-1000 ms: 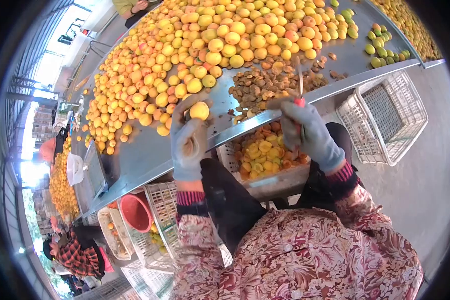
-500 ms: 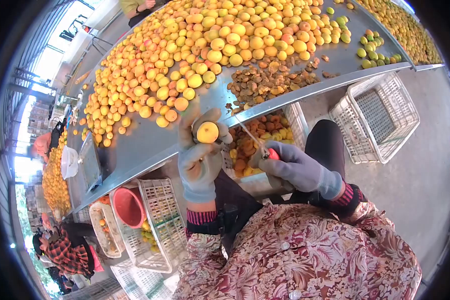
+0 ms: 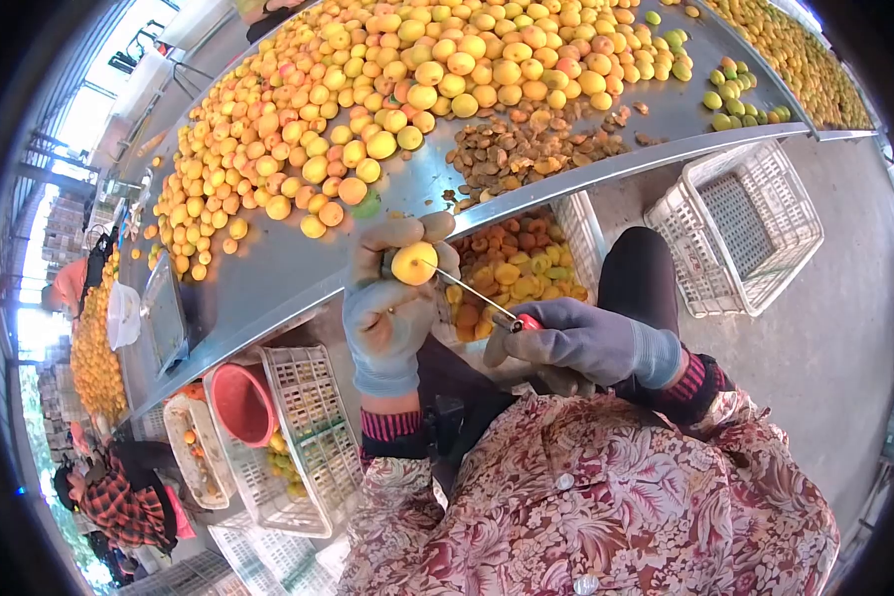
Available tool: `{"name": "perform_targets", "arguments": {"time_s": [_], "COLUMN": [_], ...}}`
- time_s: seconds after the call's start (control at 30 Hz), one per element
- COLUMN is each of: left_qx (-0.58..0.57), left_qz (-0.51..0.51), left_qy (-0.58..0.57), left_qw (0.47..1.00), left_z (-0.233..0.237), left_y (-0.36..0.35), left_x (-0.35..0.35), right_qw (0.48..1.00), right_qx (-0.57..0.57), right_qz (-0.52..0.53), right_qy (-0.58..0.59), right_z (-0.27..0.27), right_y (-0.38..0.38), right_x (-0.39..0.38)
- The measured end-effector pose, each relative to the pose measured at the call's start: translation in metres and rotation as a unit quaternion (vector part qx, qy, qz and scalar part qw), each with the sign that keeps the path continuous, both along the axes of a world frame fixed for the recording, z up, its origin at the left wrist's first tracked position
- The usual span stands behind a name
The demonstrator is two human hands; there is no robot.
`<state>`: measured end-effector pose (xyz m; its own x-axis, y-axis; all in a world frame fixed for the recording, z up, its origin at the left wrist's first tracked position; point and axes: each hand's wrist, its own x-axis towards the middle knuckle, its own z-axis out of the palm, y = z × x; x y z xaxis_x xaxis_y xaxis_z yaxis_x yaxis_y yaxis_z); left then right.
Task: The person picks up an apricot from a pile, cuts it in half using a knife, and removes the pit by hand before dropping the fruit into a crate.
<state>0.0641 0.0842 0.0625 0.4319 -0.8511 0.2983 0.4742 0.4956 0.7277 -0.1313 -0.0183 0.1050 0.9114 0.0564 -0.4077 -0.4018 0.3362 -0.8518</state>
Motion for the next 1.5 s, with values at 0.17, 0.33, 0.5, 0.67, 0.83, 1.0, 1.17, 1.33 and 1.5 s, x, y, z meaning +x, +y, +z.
{"name": "perform_targets", "arguments": {"time_s": [0.17,0.33,0.5,0.67,0.83,1.0,1.17,1.33,1.5], "left_qx": [0.02,0.053,0.077,0.105,0.124,0.069,0.02,-0.019,-0.019], "left_qz": [0.008,0.038,0.054,0.073,0.049,0.032,0.01,-0.002,-0.046], "left_qy": [-0.007,-0.082,-0.112,-0.18,-0.193,-0.032,0.156,0.201,0.304], "left_qw": [1.0,0.994,0.989,0.975,0.972,0.997,0.987,0.979,0.951], "left_z": [-0.002,0.007,0.004,0.004,-0.004,-0.033,-0.042,-0.052,-0.058], "left_y": [0.002,0.002,0.004,0.009,0.006,-0.009,-0.019,-0.023,-0.025], "left_x": [0.003,-0.001,0.002,0.004,0.003,-0.008,-0.023,-0.024,-0.03], "right_qw": [1.0,1.0,0.999,0.953,0.974,0.98,0.98,0.977,0.962], "right_qx": [0.016,0.012,-0.008,-0.297,-0.202,-0.124,-0.082,-0.132,-0.228], "right_qz": [0.001,0.004,-0.011,-0.064,-0.063,-0.131,-0.138,-0.127,-0.136], "right_qy": [-0.009,0.016,0.039,-0.015,0.083,0.085,0.117,0.113,0.057], "right_z": [-0.005,-0.007,-0.006,-0.018,0.006,-0.015,-0.006,-0.014,-0.043], "right_y": [-0.001,-0.001,0.002,0.009,0.005,0.013,0.011,0.006,0.014], "right_x": [-0.001,0.001,0.002,0.003,0.012,0.025,0.035,0.037,0.038]}}
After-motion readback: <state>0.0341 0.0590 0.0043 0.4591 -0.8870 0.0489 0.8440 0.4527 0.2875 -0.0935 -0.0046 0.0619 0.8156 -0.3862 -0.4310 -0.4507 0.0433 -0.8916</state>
